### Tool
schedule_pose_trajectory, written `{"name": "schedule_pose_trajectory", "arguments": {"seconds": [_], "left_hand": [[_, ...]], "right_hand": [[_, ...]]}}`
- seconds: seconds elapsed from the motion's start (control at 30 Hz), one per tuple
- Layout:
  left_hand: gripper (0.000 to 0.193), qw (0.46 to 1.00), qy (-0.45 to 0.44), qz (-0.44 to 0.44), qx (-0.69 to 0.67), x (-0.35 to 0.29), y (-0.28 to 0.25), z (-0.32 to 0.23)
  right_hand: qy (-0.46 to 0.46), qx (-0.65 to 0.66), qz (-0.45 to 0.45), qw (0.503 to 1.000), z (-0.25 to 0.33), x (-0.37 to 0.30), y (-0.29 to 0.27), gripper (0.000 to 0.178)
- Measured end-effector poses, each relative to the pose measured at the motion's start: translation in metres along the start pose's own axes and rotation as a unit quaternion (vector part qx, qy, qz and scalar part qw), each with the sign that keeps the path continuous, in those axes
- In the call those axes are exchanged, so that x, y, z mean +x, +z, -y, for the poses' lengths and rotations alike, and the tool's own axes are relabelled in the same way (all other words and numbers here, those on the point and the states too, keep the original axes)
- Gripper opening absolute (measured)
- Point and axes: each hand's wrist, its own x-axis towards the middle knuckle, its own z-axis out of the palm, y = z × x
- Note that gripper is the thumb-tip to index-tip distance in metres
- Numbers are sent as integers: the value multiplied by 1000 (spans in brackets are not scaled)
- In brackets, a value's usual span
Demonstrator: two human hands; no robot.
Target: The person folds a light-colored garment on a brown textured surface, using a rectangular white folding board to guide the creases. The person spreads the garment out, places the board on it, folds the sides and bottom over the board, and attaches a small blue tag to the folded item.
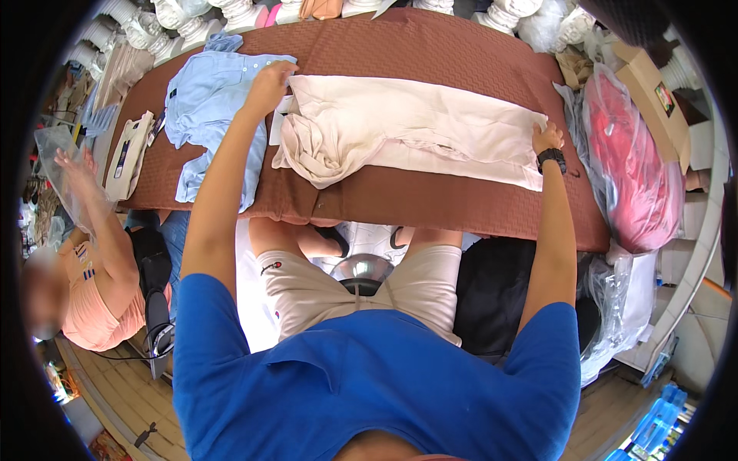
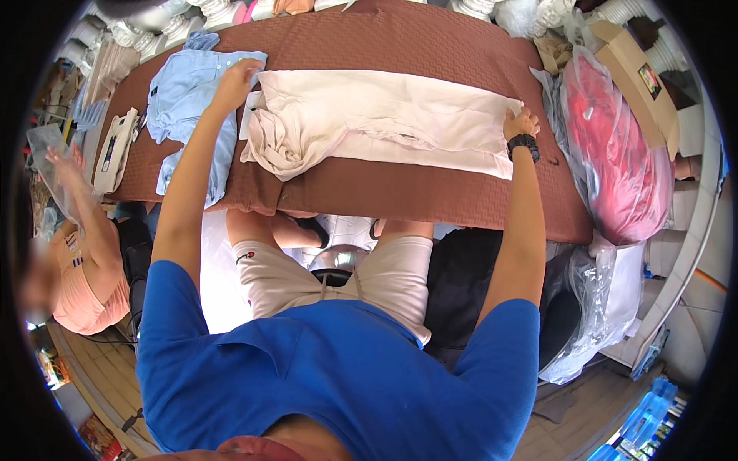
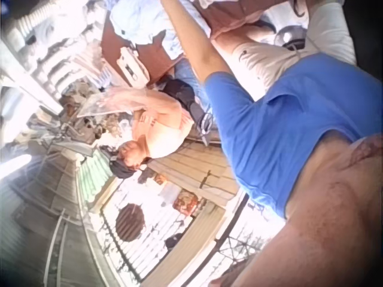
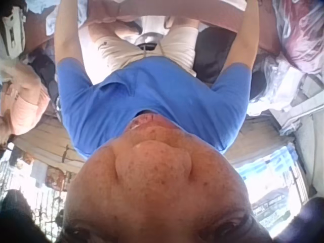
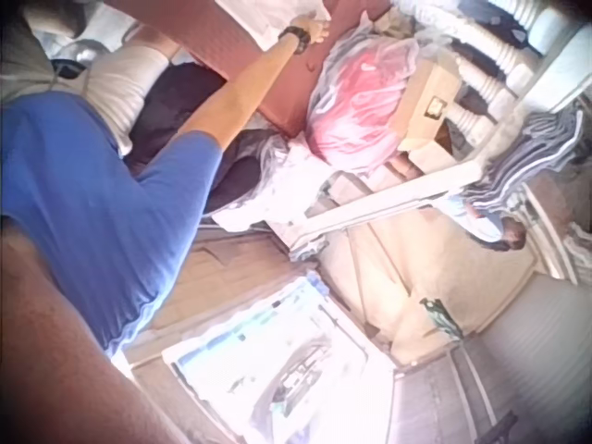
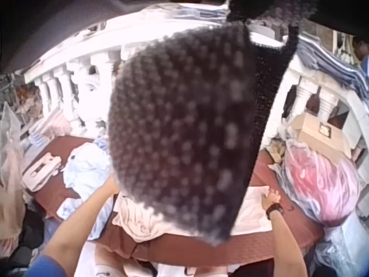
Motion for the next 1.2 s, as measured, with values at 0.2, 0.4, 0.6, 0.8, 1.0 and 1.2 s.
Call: {"name": "schedule_pose_trajectory", "arguments": {"seconds": [0.2, 0.4, 0.6, 0.8, 1.0, 1.2], "left_hand": [[13, 995, -20, 32, 92, 11, 46, 31], [3, 995, -68, 76, 9, 33, 46, 50], [7, 991, 8, 5, 135, 37, 40, 10], [27, 974, -99, 190, 75, 35, 46, 4], [48, 937, -133, 287, 146, 39, 40, 10], [59, 914, -175, 274, 243, 46, 42, 6]], "right_hand": [[112, 2, 29, 993, 27, -8, 2, 47], [112, 34, -10, 993, 7, 0, 1, 36], [-119, -27, -96, 988, 45, -22, -21, 34], [-228, 22, 7, 973, 41, -32, 12, 48], [-214, -12, -5, 977, 37, -34, 22, 54], [-214, -16, -14, 977, 37, -34, 26, 55]]}}
